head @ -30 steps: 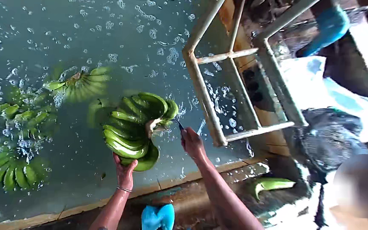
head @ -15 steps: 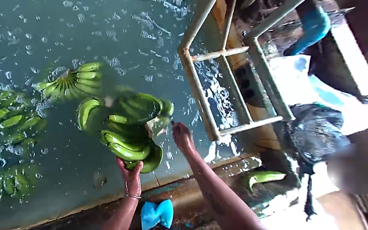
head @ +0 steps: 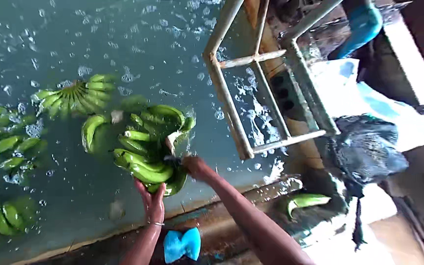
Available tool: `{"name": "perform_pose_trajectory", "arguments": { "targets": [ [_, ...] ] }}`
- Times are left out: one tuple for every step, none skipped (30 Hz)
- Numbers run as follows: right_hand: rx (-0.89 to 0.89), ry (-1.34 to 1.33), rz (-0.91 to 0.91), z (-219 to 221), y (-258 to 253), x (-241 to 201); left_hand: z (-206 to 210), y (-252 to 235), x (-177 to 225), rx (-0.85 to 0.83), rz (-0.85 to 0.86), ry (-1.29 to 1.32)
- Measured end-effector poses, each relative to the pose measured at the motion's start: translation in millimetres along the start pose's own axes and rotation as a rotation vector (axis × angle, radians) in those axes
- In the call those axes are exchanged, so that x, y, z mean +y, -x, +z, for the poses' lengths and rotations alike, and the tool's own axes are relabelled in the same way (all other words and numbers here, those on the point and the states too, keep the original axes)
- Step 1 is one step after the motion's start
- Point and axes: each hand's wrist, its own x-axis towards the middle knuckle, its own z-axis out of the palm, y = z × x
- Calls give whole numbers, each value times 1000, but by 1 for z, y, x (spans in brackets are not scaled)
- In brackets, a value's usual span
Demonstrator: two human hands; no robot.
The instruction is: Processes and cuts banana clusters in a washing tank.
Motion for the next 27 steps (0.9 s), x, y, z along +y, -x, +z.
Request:
{"name": "perform_pose_trajectory", "arguments": {
  "targets": [
    [-22, -92, -20, -3, 15, -1, -5, -7, 0, -5, 4, 11],
    [15, -197, -15, -7, 26, 3, -10, -7, 0, -7, -9, 34],
    [105, -217, -20, -13, 27, 7, -14, -5, 2, -3, -26, 59],
    [194, -146, -46, -19, 18, 9, -17, -6, 7, -2, -39, 77],
    [250, -24, -72, -23, 3, 6, -18, -8, 13, -5, -54, 89],
    [276, 111, -83, -23, -8, 0, -19, -8, 17, 1, -70, 96],
    [281, 223, -67, -20, -16, -7, -19, -6, 20, 14, -84, 100],
    [269, 290, -27, -16, -21, -10, -20, -4, 21, 23, -95, 110],
    [252, 279, 14, -10, -23, -9, -23, -2, 21, 28, -98, 116],
    [230, 212, 49, -5, -24, -2, -26, -1, 21, 28, -96, 122],
    [207, 116, 75, 1, -26, 9, -30, -1, 18, 26, -90, 128],
    [184, -1, 108, 6, -28, 19, -33, -1, 14, 16, -78, 132],
    [159, -140, 152, 11, -29, 25, -36, 0, 9, 3, -64, 130],
    [136, -290, 205, 17, -31, 26, -39, 2, 3, -6, -51, 125],
    [106, -431, 256, 20, -34, 23, -42, 3, -2, -13, -38, 120],
    [69, -531, 292, 23, -39, 19, -44, 3, -7, -17, -21, 113],
    [28, -597, 323, 25, -44, 17, -47, 4, -11, -17, -6, 103],
    [-9, -649, 346, 28, -47, 18, -50, 5, -15, -17, 3, 96],
    [-37, -693, 361, 30, -49, 22, -52, 6, -18, -20, 7, 85],
    [-53, -723, 372, 31, -49, 26, -53, 6, -21, -21, 13, 76],
    [-62, -733, 388, 30, -49, 27, -53, 5, -23, -28, 27, 59],
    [-70, -727, 404, 30, -49, 25, -54, 5, -24, -34, 44, 39],
    [-83, -716, 420, 30, -50, 25, -56, 5, -26, -31, 61, 15],
    [-102, -714, 437, 30, -51, 27, -60, 5, -28, -30, 74, -17],
    [-125, -722, 455, 30, -53, 29, -63, 4, -30, -32, 84, -55],
    [-148, -743, 480, 30, -56, 32, -67, 3, -32, -41, 96, -96],
    [-170, -767, 497, 30, -59, 36, -71, 1, -33, -45, 104, -126]
  ]
}}
